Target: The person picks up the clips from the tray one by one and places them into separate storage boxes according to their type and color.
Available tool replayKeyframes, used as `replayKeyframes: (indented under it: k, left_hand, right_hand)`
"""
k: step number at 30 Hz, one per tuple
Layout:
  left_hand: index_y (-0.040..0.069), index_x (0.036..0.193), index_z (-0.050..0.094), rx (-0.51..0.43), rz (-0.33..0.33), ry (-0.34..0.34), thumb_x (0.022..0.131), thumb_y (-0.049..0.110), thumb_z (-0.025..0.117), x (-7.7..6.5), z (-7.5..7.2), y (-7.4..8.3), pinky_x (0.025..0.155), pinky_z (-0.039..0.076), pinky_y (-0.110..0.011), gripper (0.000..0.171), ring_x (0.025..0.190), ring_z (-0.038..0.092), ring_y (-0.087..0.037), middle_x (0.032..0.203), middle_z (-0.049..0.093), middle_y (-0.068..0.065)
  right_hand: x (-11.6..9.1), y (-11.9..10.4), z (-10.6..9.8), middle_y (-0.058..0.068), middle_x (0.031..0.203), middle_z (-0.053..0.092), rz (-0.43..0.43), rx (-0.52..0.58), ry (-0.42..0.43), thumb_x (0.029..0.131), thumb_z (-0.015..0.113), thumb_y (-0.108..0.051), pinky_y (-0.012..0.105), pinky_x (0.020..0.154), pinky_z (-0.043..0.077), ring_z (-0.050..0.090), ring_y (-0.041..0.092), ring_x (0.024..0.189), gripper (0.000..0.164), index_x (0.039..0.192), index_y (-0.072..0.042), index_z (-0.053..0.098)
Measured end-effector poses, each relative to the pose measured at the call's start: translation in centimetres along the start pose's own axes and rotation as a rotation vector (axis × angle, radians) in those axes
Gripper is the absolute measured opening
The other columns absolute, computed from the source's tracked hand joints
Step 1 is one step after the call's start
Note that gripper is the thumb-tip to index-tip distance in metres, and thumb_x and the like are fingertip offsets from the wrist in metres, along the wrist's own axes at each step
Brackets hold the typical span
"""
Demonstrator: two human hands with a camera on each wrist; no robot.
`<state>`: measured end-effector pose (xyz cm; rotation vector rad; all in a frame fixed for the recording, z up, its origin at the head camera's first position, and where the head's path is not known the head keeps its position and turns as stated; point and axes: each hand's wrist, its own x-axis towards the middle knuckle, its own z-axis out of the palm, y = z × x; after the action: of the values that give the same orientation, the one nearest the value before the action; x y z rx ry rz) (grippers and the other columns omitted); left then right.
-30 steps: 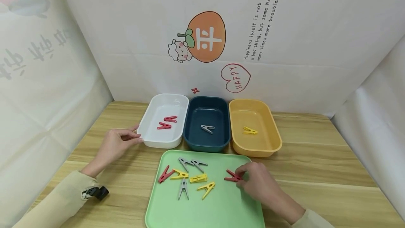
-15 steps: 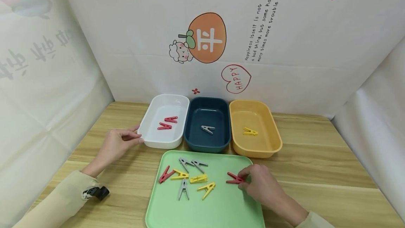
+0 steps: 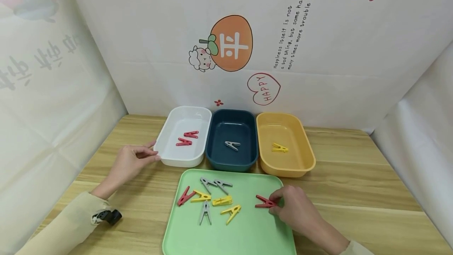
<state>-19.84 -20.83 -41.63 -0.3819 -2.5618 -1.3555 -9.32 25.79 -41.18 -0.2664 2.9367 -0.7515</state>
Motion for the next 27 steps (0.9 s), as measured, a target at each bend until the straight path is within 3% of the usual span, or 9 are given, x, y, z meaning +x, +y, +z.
replayKeyframes:
  k: [12,18,27]
  left_hand:
    - [0.004,0.088,0.082,-0.016,0.004,0.002,0.086,0.004,0.089,-0.04,0.07,-0.12,0.074,0.058,-0.016,0.007,0.112,0.072,-0.036,0.129,0.069,-0.021]
    - [0.005,0.089,0.083,-0.009,0.002,0.001,0.086,0.005,0.089,-0.02,0.02,-0.10,0.074,0.058,-0.017,0.007,0.111,0.073,-0.036,0.130,0.068,-0.021]
    - [0.004,0.089,0.082,-0.008,0.008,0.002,0.086,0.005,0.089,-0.03,0.01,-0.19,0.074,0.058,-0.018,0.007,0.112,0.072,-0.036,0.130,0.069,-0.021]
  right_hand:
    - [-0.19,0.40,0.23,-0.012,0.084,0.069,-0.014,0.006,0.015,0.076,0.095,-0.010,0.036,0.073,0.054,0.060,0.011,0.081,0.021,0.087,-0.021,0.082]
    - [-0.45,0.66,0.24,-0.013,0.083,0.068,-0.015,0.033,0.026,0.076,0.095,-0.010,0.027,0.063,0.046,0.055,0.011,0.075,0.021,0.088,-0.022,0.082]
    - [-0.58,0.32,-0.44,-0.015,0.080,0.067,-0.008,0.052,0.040,0.079,0.094,-0.012,0.027,0.057,0.038,0.047,0.012,0.069,0.018,0.090,-0.022,0.083]
